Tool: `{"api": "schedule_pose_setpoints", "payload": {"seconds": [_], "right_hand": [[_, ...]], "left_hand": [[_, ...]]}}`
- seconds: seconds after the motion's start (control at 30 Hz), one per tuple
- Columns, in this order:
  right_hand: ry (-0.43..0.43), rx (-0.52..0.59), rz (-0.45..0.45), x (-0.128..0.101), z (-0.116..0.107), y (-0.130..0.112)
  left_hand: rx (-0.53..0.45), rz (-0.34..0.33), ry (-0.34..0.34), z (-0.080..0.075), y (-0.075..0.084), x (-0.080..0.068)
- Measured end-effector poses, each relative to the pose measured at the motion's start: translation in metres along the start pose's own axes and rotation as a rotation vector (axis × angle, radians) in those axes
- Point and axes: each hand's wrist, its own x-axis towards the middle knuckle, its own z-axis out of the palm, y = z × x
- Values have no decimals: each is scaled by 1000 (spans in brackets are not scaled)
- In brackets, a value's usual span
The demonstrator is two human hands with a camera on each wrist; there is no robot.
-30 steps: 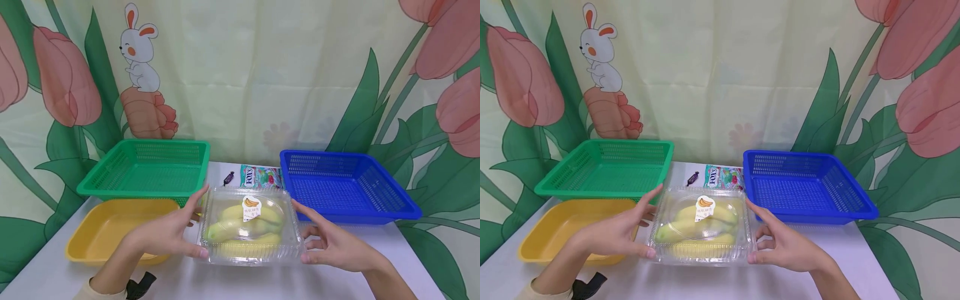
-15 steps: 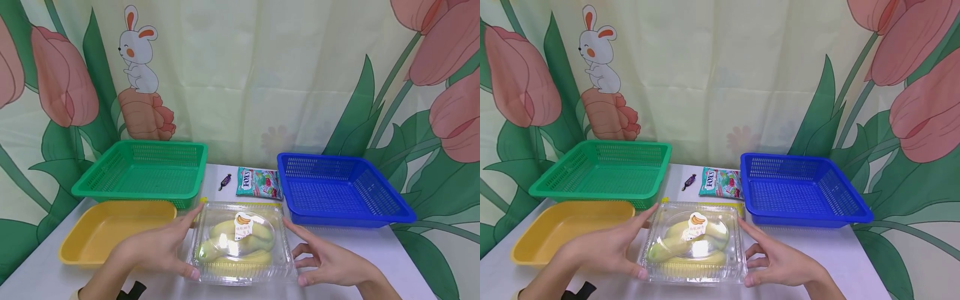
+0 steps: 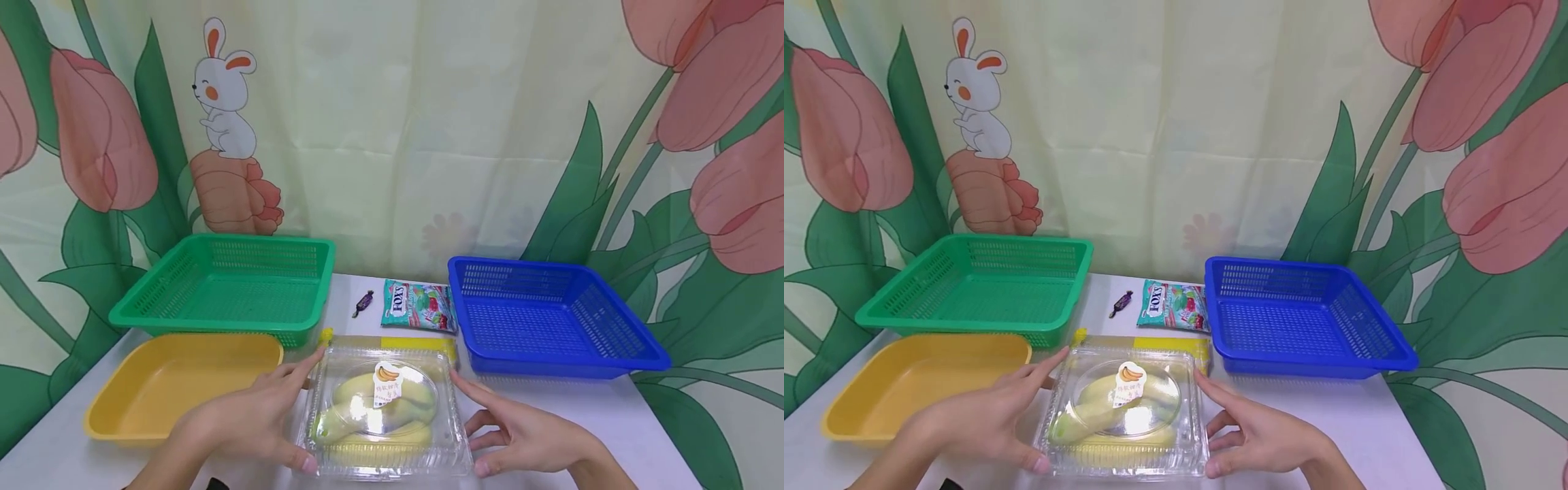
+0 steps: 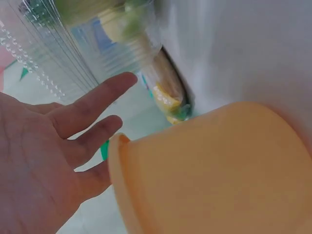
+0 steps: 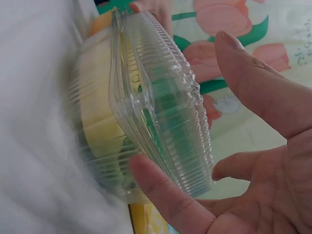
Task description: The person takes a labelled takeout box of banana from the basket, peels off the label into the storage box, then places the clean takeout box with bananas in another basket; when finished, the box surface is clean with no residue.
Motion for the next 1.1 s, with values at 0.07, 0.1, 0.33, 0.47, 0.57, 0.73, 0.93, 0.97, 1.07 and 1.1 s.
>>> {"api": "schedule_pose_setpoints", "payload": {"seconds": [0.07,0.1,0.33,0.47,0.57,0.73,0.93,0.97,1.07,1.1], "right_hand": [[-5,6,22,0,-1,0],[-7,3,19,0,-2,0],[45,-98,33,4,-8,-7],[125,-233,82,8,-7,-13],[209,-374,109,12,-4,-15],[311,-648,27,22,5,-12],[347,-787,-129,37,12,-3],[346,-793,-138,39,11,-2],[321,-802,-151,42,8,1],[311,-800,-148,43,6,2]], "left_hand": [[-1,5,7,2,-2,1],[-1,2,8,3,-2,1],[9,-40,19,0,-2,9],[20,-50,22,-1,-3,10],[39,-44,26,-2,-3,10],[75,-49,23,-5,-1,11],[74,-59,19,-7,-2,12],[76,-55,22,-6,-3,12],[74,-38,29,-5,-5,12],[69,-34,30,-5,-6,12]]}}
